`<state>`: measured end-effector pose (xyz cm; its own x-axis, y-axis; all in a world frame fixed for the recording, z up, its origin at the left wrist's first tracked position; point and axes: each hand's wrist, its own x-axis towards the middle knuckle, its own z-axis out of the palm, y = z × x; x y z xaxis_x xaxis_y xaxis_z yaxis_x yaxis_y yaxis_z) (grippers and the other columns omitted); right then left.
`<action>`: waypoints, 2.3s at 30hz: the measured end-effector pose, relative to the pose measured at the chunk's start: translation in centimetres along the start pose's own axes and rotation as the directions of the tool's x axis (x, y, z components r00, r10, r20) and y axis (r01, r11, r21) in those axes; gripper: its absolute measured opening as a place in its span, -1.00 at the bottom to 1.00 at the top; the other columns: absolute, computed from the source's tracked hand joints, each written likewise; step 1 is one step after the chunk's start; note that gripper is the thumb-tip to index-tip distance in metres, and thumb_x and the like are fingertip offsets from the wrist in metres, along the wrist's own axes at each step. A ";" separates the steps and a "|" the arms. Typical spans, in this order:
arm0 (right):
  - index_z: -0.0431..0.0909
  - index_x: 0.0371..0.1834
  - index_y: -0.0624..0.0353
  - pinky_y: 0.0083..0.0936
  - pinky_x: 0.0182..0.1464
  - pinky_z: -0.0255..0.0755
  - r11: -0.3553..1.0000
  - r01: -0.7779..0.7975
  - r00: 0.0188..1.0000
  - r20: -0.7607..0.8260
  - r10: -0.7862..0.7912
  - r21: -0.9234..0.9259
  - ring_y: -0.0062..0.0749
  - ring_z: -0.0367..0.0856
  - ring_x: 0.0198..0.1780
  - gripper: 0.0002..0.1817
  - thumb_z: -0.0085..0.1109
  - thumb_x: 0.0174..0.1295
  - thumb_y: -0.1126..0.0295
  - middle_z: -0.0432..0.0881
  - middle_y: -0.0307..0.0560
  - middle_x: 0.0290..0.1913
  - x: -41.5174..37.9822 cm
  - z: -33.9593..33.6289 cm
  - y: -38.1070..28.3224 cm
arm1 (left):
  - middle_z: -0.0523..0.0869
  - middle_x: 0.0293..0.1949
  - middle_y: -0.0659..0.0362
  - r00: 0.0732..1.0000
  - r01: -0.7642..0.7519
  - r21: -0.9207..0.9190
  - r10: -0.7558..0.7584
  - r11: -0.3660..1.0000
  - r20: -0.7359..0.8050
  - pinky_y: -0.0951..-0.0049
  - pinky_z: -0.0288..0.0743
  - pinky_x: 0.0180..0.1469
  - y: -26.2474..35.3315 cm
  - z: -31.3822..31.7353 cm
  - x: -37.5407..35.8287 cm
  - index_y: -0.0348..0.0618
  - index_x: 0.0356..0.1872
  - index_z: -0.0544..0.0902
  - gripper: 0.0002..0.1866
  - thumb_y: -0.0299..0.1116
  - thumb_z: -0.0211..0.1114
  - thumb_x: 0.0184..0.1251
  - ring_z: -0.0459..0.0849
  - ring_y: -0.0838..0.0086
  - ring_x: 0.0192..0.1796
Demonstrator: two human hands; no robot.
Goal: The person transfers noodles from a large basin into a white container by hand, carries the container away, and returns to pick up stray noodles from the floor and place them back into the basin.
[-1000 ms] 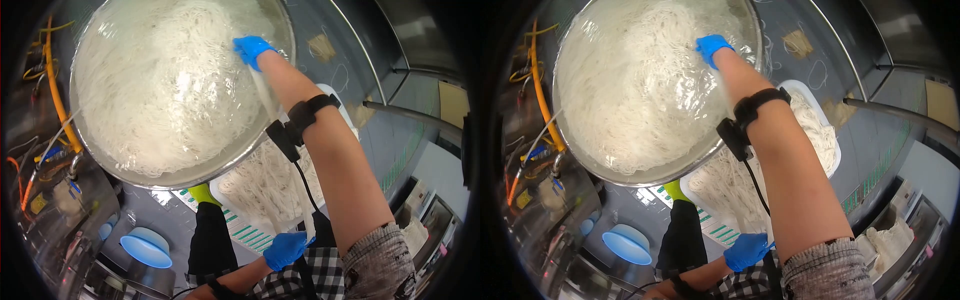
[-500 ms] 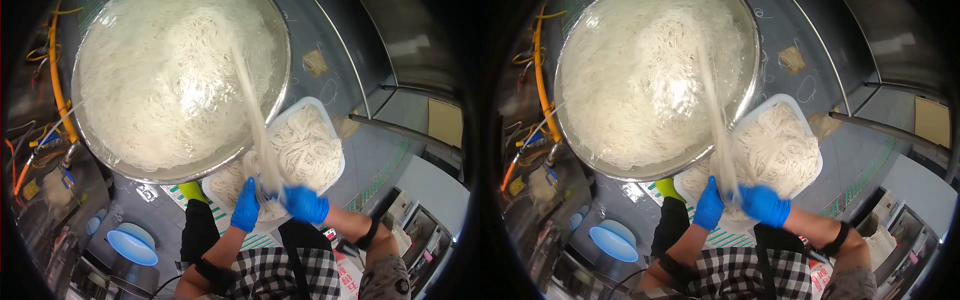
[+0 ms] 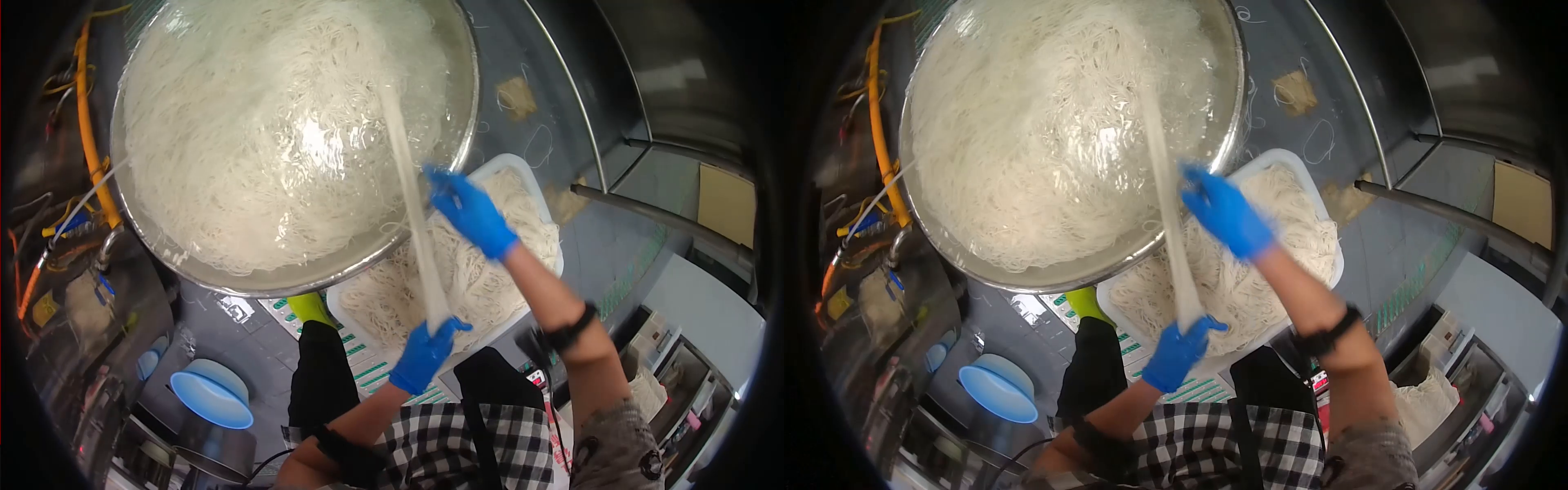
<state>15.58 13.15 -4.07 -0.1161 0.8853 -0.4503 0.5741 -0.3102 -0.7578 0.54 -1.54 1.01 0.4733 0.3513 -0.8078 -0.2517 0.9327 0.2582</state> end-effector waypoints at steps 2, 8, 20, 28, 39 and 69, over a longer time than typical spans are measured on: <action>-0.12 0.24 0.16 -0.45 0.02 0.26 0.949 -0.170 0.985 0.007 0.174 0.267 -0.18 0.33 0.04 -0.19 0.11 -0.01 0.15 0.21 0.15 0.13 7.7 0.5 -2.4 | 0.57 -0.51 0.18 0.980 -0.190 0.222 0.171 0.956 0.101 0.53 0.36 -0.42 -1.5 0.6 -0.3 -0.24 -0.30 0.54 -0.75 -0.26 0.04 0.20 0.49 0.48 -0.52; 0.33 -0.17 0.18 -0.50 -0.58 0.25 0.968 -0.087 0.987 -0.108 0.115 0.235 -0.49 0.34 -0.59 -0.59 0.09 -0.02 0.17 0.40 -0.14 -0.52 20.6 2.4 -1.1 | 0.60 -0.41 0.01 0.938 -0.345 0.472 0.277 0.811 0.209 0.41 0.39 -0.31 -4.8 0.5 -0.1 -0.23 -0.33 0.54 -0.78 -0.28 0.08 0.17 0.57 0.23 -0.33; 0.41 -0.29 0.19 -0.36 -0.55 0.37 0.941 0.240 0.873 0.478 -0.101 -0.239 -0.13 0.51 -0.52 -0.73 0.06 -0.07 0.33 0.47 0.05 -0.58 -12.2 0.7 -3.9 | 0.55 -0.49 0.22 0.995 -0.061 -0.303 0.034 0.951 -0.095 0.53 0.38 -0.47 1.1 -1.5 2.2 -0.20 -0.04 0.40 -0.51 -0.01 0.00 0.17 0.48 0.49 -0.54; 0.41 -0.37 0.19 -0.35 -0.52 0.37 0.799 0.505 0.649 0.754 -0.101 -0.327 -0.20 0.53 -0.48 -0.75 0.06 -0.20 0.40 0.48 -0.01 -0.40 -16.8 3.5 0.6 | 0.47 -0.53 0.28 0.989 -0.042 -0.295 0.082 0.955 0.125 0.68 0.29 -0.42 1.2 -2.6 1.8 -0.23 -0.06 0.43 -0.64 -0.22 0.06 0.17 0.41 0.64 -0.48; 0.01 0.22 0.08 -0.45 0.09 0.19 0.990 0.130 0.924 -0.356 -0.142 -0.056 -0.23 0.23 0.13 -0.17 0.24 -0.16 0.26 0.22 0.07 0.14 25.4 2.7 -9.0 | 0.34 -0.72 0.35 0.996 0.050 -0.159 -0.039 0.986 0.075 0.69 0.11 -0.70 -1.0 -1.3 0.1 -0.19 -0.35 0.57 -0.81 -0.30 0.10 0.13 0.26 0.72 -0.73; -0.16 0.22 0.30 -0.40 0.18 0.06 0.846 0.089 0.890 -0.340 -0.304 -0.525 -0.02 0.11 0.18 -0.17 0.12 -0.13 0.48 0.03 0.19 0.20 11.5 6.9 -7.5 | 0.57 -0.45 0.00 0.987 -0.155 0.411 0.126 0.898 0.097 0.36 0.37 -0.37 -0.9 -0.5 0.9 -0.15 -0.22 0.52 -0.72 -0.22 0.14 0.09 0.52 0.23 -0.42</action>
<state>4.28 23.31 -6.82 -0.0021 1.0000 -0.0092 0.9012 -0.0021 -0.4334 0.73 -2.07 -0.20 0.5171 0.4723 -0.7138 0.0478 0.8167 0.5750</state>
